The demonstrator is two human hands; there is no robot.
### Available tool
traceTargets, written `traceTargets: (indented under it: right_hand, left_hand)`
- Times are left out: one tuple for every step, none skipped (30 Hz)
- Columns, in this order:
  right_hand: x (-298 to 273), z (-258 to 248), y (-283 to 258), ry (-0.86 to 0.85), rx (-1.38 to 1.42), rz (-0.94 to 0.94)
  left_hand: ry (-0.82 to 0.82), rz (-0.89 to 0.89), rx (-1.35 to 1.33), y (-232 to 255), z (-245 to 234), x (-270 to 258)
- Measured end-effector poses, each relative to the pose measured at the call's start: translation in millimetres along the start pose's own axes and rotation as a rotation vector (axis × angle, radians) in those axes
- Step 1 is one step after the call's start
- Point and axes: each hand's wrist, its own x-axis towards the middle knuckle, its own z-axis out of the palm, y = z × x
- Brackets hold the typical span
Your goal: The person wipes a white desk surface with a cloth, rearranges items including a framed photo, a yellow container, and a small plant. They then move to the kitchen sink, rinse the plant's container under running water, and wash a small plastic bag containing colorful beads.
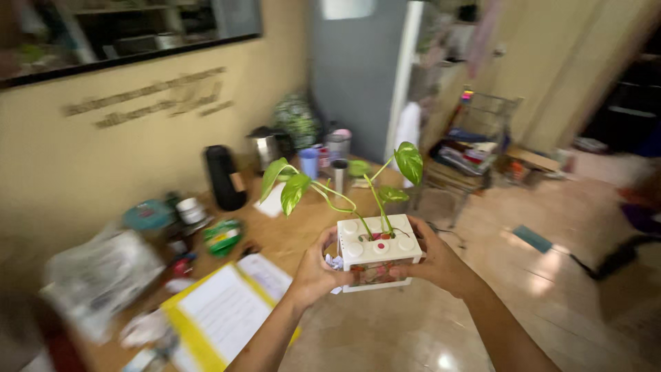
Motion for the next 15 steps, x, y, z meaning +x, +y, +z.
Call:
traceTargets:
  right_hand:
    - [0.0, -18.1, 5.1, 0.029, -0.008, -0.003]
    - [0.3, -35.6, 10.6, 0.066, -0.02, 0.01]
    - [-0.5, -52.3, 17.0, 0.103, -0.031, 0.024]
    - [-1.6, -69.0, 23.4, 0.14, -0.042, 0.039]
    - [-1.2, -85.5, 29.1, 0.155, -0.03, 0.044]
    - [-0.6, -101.2, 35.2, 0.17, -0.018, 0.048]
    - [1.5, -116.6, 42.2, 0.184, -0.007, 0.051]
    - [4.4, -131.9, 49.4, 0.215, -0.019, 0.074]
    - [7.3, -147.3, 56.7, 0.245, -0.032, 0.099]
    - [10.7, -163.0, 64.2, 0.274, -0.043, 0.124]
    - [14.4, -178.1, 72.8, 0.295, -0.039, 0.128]
    - [19.1, -193.3, 81.3, 0.317, -0.036, 0.133]
    - [25.6, -209.5, 88.8, 0.338, -0.031, 0.133]
    - [32.2, -227.1, 95.2, 0.351, -0.026, 0.116]
    - [38.8, -244.0, 101.3, 0.362, -0.018, 0.102]
  left_hand:
    - [-0.035, 0.038, -0.008, -4.9, 14.8, 16.5]
    - [-0.069, 0.077, -0.016, -10.4, 29.9, 32.7]
    - [-0.103, 0.114, -0.027, -16.6, 45.0, 47.5]
    - [-0.106, 0.095, 0.027, -22.3, 58.8, 62.3]
    - [-0.107, 0.078, 0.082, -26.6, 71.3, 77.7]
    - [-0.107, 0.062, 0.137, -31.0, 83.9, 93.5]
    - [-0.118, 0.066, 0.176, -36.6, 96.3, 109.6]
    - [-0.129, 0.07, 0.214, -42.4, 108.7, 125.9]
    - [-0.139, 0.074, 0.252, -47.8, 121.7, 141.9]
    - [-0.17, 0.095, 0.232, -53.2, 133.5, 158.1]
    - [-0.202, 0.115, 0.21, -59.7, 144.1, 174.0]
    - [-0.233, 0.134, 0.188, -66.5, 155.5, 190.8]
    - [-0.25, 0.14, 0.169, -72.3, 167.5, 210.0]
    - [-0.268, 0.146, 0.151, -77.9, 179.8, 230.1]
    - [-0.284, 0.147, 0.132, -84.0, 190.7, 249.3]
